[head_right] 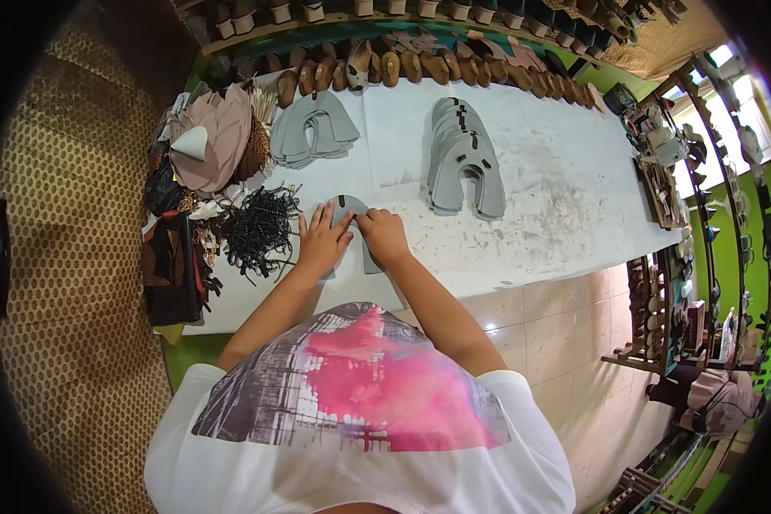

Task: Manually arranging and attaching black string-like components onto grey shoe uppers.

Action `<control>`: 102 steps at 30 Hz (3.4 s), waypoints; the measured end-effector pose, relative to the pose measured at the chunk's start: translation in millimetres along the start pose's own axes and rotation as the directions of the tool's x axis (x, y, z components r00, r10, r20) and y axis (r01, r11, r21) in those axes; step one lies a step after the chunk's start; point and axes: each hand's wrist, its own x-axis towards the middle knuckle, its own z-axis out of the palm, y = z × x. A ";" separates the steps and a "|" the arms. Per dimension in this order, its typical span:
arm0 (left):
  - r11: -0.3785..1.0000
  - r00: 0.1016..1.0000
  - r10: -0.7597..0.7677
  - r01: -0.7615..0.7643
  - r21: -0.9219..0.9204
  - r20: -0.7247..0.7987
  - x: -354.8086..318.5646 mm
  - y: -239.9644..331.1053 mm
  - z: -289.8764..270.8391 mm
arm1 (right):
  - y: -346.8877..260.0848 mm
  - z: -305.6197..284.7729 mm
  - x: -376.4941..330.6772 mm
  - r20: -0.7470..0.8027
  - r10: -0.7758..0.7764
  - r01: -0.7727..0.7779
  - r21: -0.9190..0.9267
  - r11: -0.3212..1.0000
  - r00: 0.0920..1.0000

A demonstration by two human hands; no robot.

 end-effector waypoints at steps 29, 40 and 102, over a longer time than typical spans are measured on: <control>0.997 0.999 -0.048 0.046 -0.059 -0.021 -0.1 2.3 -2.8 | -3.6 10.4 6.8 0.048 -0.034 0.042 -0.185 0.982 0.998; 0.999 0.999 -0.038 0.037 -0.034 -0.020 -1.4 1.5 -2.0 | -10.9 2.2 -8.1 -0.196 0.005 0.000 0.026 1.000 0.981; 0.906 0.815 -0.397 0.274 -0.324 -0.422 -160.8 -195.1 -119.9 | -259.1 91.0 68.2 0.175 -0.429 0.371 0.286 0.883 0.886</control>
